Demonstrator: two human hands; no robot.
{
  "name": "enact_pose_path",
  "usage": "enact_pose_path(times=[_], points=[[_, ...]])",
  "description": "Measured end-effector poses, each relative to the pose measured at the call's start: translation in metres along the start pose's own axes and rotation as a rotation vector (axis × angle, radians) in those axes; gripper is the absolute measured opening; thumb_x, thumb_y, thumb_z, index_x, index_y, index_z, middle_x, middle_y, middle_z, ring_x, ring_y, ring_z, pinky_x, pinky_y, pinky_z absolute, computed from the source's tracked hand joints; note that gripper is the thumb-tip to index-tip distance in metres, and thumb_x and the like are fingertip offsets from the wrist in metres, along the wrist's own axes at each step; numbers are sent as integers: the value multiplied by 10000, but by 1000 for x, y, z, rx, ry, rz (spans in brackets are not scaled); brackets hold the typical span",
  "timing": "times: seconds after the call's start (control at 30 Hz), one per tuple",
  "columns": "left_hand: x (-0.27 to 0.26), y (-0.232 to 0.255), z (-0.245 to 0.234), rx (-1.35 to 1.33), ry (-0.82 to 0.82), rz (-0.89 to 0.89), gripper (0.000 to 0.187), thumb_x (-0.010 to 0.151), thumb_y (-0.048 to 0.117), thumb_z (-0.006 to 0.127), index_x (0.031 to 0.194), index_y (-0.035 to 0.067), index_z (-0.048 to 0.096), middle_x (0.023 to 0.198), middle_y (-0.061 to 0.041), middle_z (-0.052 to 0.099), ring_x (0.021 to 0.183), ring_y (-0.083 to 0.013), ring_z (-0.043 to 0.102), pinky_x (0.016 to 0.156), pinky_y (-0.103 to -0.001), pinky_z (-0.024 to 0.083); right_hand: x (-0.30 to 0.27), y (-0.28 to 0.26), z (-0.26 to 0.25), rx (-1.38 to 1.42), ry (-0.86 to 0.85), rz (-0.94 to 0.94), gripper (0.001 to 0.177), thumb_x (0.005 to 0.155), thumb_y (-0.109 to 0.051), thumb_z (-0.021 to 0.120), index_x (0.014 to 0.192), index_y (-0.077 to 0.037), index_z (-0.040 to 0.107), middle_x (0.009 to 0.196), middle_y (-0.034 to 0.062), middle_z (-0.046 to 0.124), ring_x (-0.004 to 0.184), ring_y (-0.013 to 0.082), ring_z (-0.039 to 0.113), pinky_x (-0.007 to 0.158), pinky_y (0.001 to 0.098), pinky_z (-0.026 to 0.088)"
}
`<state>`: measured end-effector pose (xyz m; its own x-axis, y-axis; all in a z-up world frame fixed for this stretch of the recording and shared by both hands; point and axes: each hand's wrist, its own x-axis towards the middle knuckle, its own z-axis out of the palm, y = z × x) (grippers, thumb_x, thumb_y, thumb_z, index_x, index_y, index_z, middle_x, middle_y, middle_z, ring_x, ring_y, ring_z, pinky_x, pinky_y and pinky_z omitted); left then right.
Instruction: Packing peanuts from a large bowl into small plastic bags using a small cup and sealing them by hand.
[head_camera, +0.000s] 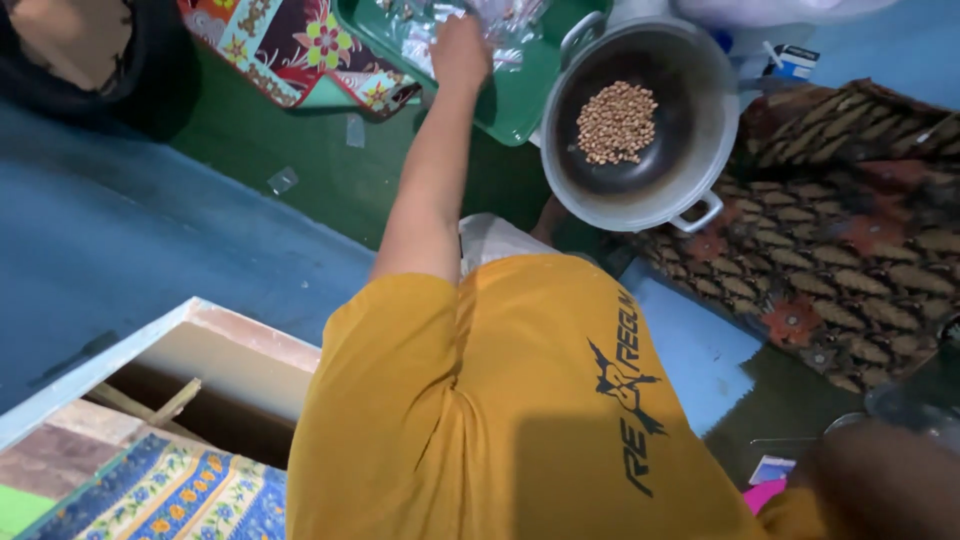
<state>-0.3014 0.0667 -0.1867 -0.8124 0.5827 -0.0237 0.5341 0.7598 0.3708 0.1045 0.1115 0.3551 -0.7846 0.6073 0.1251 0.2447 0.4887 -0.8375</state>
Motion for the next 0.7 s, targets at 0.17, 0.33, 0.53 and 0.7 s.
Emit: enact_pose_path(times=[0.17,0.33,0.53,0.7], points=[[-1,-24,2,-395,-62,-87,215,801,264,767,874,79,686,839,-128,706,773,-369,677,707,-468,539,-4,26,21,-57,26,-6,192,1019,185,667,1177,78,638,1084,201,682,882,255,633,807,340,539],[-12,-17,-44,-617,-29,-101,165,738,127,830,753,61,679,685,-49,662,612,-204,607,640,-344,534,-1,70,66,-99,25,-45,163,995,181,682,1131,97,653,1038,202,696,835,242,643,770,332,545],[-46,-6,-96,-786,1,-239,231,730,47,722,957,94,723,731,-20,679,609,-151,628,636,-296,545,1,157,137,121,-164,369,179,944,22,669,1119,6,703,1027,80,704,873,149,630,810,252,508],[-88,18,-143,-1054,49,-192,349,733,-63,748,1043,84,683,919,-36,652,810,-140,615,770,-274,549,-6,215,188,563,-166,686,279,974,-59,624,1245,5,625,1128,119,700,1023,188,673,902,293,550]])
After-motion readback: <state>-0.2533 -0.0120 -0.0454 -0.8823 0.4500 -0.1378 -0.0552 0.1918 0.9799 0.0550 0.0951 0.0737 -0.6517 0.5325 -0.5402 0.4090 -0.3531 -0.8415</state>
